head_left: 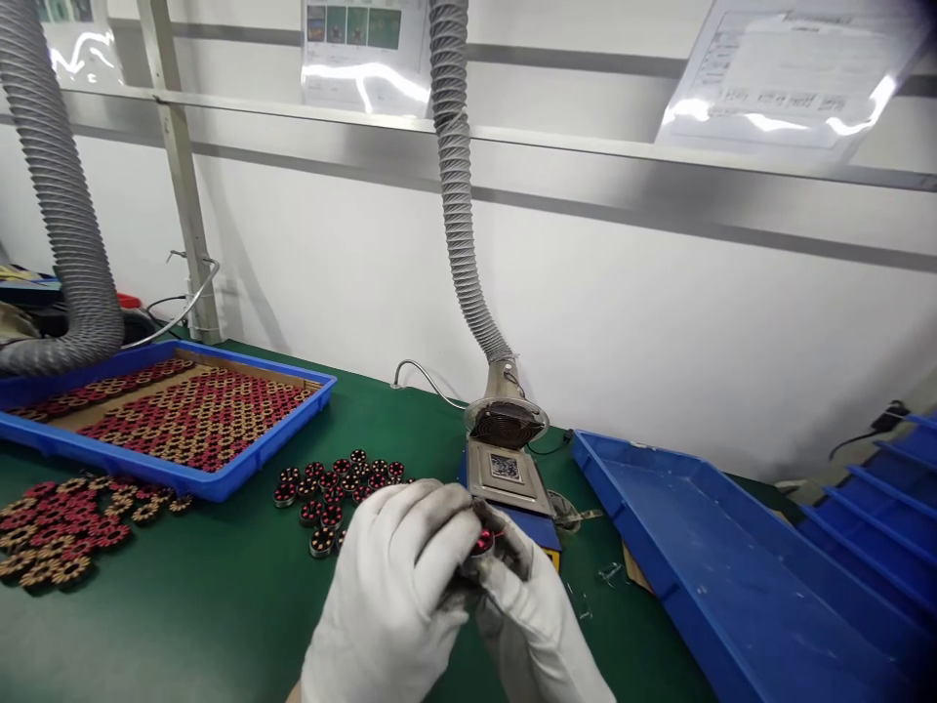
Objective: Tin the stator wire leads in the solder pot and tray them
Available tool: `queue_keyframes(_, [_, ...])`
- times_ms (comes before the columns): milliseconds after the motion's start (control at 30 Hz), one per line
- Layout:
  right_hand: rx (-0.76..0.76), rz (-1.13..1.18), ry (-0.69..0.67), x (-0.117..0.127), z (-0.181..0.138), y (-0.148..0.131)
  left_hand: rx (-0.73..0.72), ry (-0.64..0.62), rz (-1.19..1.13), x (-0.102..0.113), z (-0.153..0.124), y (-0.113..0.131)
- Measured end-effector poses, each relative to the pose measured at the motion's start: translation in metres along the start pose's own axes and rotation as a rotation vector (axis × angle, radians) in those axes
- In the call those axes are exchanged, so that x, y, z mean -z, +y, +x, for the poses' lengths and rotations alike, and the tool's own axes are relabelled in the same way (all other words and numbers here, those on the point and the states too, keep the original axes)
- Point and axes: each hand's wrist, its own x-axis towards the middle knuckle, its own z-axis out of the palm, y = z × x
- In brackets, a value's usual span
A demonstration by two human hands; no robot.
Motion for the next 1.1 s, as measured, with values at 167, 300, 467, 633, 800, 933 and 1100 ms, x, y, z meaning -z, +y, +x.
queue_keyframes(167, [-0.056,0.174,-0.007,-0.004,-0.006,0.001,0.065,-0.117,-0.334,0.000,-0.003,-0.011])
queue_keyframes(300, [-0.108,0.230,-0.034,-0.007,-0.009,-0.001,0.067,-0.102,-0.498,0.001,0.000,-0.021])
queue_keyframes(467, [-0.189,0.281,-0.092,-0.008,-0.009,0.004,0.455,0.080,-0.799,0.005,0.003,-0.018])
queue_keyframes(633, [-0.227,0.418,-0.156,0.003,-0.007,0.010,0.449,-0.088,-0.691,0.015,0.005,-0.011])
queue_keyframes(800, [-0.237,0.316,-0.107,0.003,-0.009,0.012,0.313,-0.078,-0.718,0.011,0.005,-0.017])
queue_keyframes(933, [-0.185,0.216,-0.068,-0.002,-0.009,0.009,0.523,0.083,-0.874,0.010,0.002,-0.021])
queue_keyframes(1100, [-0.161,0.183,-0.126,0.004,0.001,0.019,0.691,-0.109,-1.032,0.011,0.003,-0.017])
